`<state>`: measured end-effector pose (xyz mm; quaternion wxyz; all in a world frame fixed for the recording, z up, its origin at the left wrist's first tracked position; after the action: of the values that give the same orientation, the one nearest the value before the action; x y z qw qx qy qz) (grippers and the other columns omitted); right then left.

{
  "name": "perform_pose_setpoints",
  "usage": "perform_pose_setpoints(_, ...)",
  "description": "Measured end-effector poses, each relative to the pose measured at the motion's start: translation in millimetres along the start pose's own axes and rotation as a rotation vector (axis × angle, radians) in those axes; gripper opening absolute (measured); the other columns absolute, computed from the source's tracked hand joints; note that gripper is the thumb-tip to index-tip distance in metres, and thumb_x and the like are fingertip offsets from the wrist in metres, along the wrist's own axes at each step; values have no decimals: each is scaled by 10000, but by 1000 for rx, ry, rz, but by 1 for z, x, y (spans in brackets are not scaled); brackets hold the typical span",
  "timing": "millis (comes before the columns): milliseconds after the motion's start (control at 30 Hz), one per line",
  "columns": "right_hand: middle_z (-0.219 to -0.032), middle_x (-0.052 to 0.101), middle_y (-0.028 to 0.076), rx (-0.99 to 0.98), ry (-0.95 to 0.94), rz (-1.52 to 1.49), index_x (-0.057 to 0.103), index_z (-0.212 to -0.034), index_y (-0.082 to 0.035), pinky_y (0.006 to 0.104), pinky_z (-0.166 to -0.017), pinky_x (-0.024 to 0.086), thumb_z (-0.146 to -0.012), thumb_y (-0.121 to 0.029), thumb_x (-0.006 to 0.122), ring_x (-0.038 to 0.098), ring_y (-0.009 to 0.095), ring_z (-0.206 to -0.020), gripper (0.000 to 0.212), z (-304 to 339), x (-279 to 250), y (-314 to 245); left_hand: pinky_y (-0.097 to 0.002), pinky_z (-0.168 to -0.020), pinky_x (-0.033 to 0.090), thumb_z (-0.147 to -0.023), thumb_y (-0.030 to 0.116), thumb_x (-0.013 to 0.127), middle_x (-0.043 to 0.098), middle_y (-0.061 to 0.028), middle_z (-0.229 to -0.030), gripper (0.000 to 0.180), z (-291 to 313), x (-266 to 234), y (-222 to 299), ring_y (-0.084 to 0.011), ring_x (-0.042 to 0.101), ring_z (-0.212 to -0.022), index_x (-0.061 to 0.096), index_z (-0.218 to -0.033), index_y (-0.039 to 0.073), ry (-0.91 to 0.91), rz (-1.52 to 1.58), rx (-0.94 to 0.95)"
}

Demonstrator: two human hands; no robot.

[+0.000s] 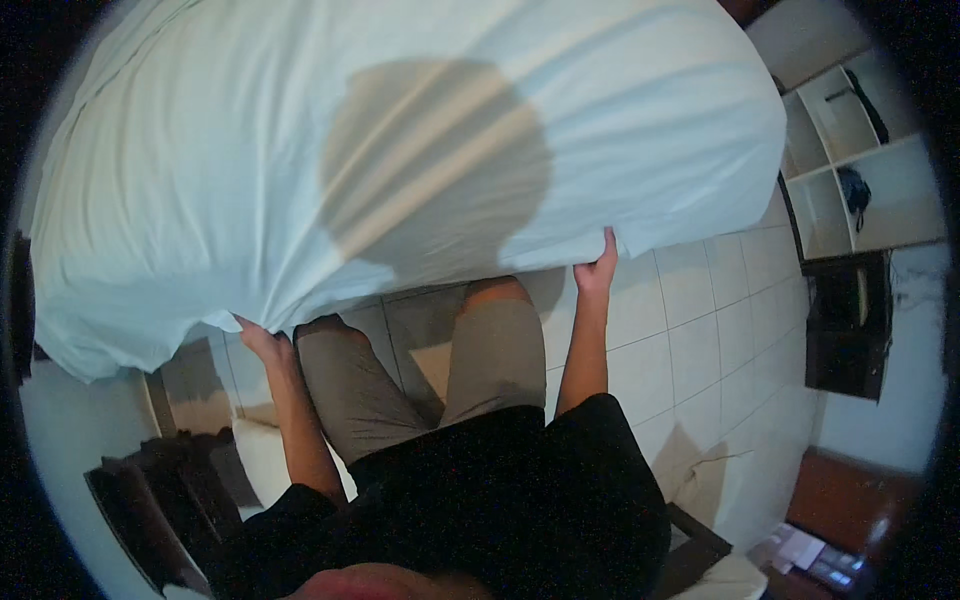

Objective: The person spreads a white fitted sheet over a mattress, tucking it under the corners and smoothing the surface. They then pick up a pillow and insert it into a pillowcase, placing the finished pillow on the bed.

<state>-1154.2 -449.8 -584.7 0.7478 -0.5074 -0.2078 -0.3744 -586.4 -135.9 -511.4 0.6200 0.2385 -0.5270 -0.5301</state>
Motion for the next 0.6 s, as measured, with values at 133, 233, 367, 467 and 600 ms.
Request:
perform_pose_setpoints(133, -1394, 619, 136, -54, 90, -66, 553, -1389, -9, 498, -1105, 461, -1002, -332, 670, 581, 345, -1277, 517, -1, -40, -30, -446, -920, 564, -1063, 563, 493, 620, -201, -1307, 733, -6, 26, -35, -292, 641, -1086, 524, -1296, -131, 168, -201, 94)
perform_pose_setpoints(233, -1411, 608, 151, -76, 167, -76, 541, -1404, 0, 503, -1120, 450, -1013, -329, 647, 572, 357, -1294, 522, 19, -82, -50, -456, -903, 571, -1047, 610, 482, 620, -217, -1309, 814, -11, 24, -36, -287, 640, -1076, 544, -1254, -175, 303, -414, -15)
perform_pose_setpoints(367, -1373, 627, 153, -233, 47, -131, 555, -1388, -5, 481, -1102, 471, -1014, -318, 636, 597, 340, -1257, 494, 21, -95, -98, -478, -897, 578, -1017, 683, 452, 613, -246, -1322, 925, -32, 12, -40, -329, 645, -1074, 534, -1248, -209, 213, -380, 129)
perform_pose_setpoints(467, -1371, 630, 152, -352, 0, -216, 551, -1390, 2, 481, -1106, 470, -1001, -308, 645, 598, 339, -1255, 506, 27, -90, -137, -494, -896, 580, -995, 733, 422, 605, -286, -1312, 1005, -46, 1, -52, -380, 647, -1055, 506, -1238, -238, 344, -482, 91)
perform_pose_setpoints(600, -1372, 632, 144, -432, 20, -58, 553, -1385, 5, 469, -1100, 476, -985, -313, 670, 600, 329, -1259, 524, 44, -132, -184, -518, -881, 569, -977, 775, 387, 589, -339, -1312, 1085, -45, 0, -53, -426, 644, -1059, 500, -1236, -272, 277, -448, 205)
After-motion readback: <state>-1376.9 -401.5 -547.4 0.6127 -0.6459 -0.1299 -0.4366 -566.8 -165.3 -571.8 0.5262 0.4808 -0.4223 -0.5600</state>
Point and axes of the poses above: each hand's wrist, its own z-axis away from the middle knuckle, its own x-axis out of the palm, y = z × x, the point moved 3 cm from there along -z, towards the middle knuckle
